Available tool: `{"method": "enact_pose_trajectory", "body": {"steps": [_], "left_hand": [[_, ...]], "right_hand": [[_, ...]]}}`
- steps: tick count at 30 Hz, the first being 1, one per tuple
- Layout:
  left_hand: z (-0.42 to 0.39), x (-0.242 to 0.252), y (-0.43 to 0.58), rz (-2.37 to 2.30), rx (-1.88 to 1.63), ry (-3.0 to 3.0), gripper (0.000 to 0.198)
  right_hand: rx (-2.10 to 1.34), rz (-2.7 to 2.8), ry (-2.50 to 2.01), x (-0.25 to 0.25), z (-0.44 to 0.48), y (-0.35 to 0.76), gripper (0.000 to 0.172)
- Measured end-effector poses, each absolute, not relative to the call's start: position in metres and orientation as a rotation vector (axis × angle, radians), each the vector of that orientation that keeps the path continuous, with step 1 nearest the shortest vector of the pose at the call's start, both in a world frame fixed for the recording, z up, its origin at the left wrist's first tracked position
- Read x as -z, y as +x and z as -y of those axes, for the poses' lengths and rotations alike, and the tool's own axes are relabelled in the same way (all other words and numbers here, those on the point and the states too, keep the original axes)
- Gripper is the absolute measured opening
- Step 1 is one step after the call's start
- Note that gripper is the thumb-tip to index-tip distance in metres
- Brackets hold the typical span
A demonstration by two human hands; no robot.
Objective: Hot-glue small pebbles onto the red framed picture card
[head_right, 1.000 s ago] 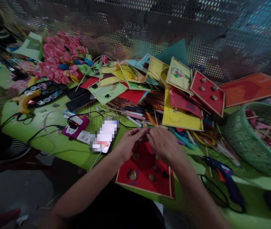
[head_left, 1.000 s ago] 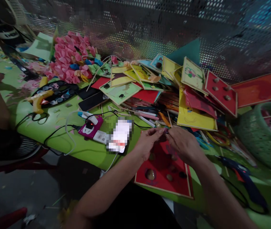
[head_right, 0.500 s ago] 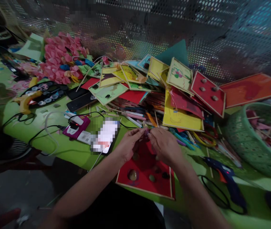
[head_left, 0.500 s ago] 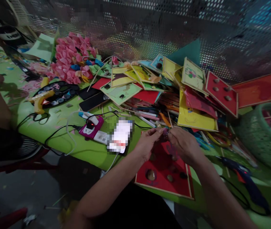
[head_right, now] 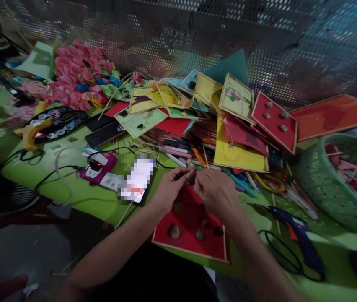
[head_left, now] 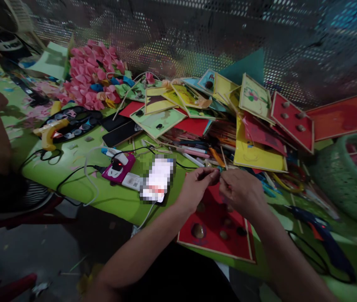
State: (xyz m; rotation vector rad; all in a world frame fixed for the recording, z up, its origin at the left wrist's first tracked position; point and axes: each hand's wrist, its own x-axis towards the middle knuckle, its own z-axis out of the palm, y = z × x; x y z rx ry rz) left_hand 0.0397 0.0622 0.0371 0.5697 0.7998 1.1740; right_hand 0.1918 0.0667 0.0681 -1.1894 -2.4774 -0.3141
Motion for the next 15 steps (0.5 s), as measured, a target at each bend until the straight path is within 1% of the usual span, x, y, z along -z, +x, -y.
{"method": "enact_pose_trajectory", "body": {"steps": [3, 8, 15], "left_hand": [[-0.063, -0.0385, 0.0399, -0.72, -1.15, 0.509, 0.033], [-0.0634, -0.0401, 0.0393, -0.639, -1.114, 0.388, 0.038], [-0.064, -0.0436, 0.0388, -0.593, -1.103, 0.255, 0.037]], "right_hand": [[0.152, 2.39, -1.206, -0.0687, -0.0673, 0.1935, 0.03], [-0.222, 2.257, -1.282, -0.0695, -0.0686, 0.1954, 0.031], [-0.751, 2.048, -1.351, -0.0731, -0.067, 0.2006, 0.032]]}}
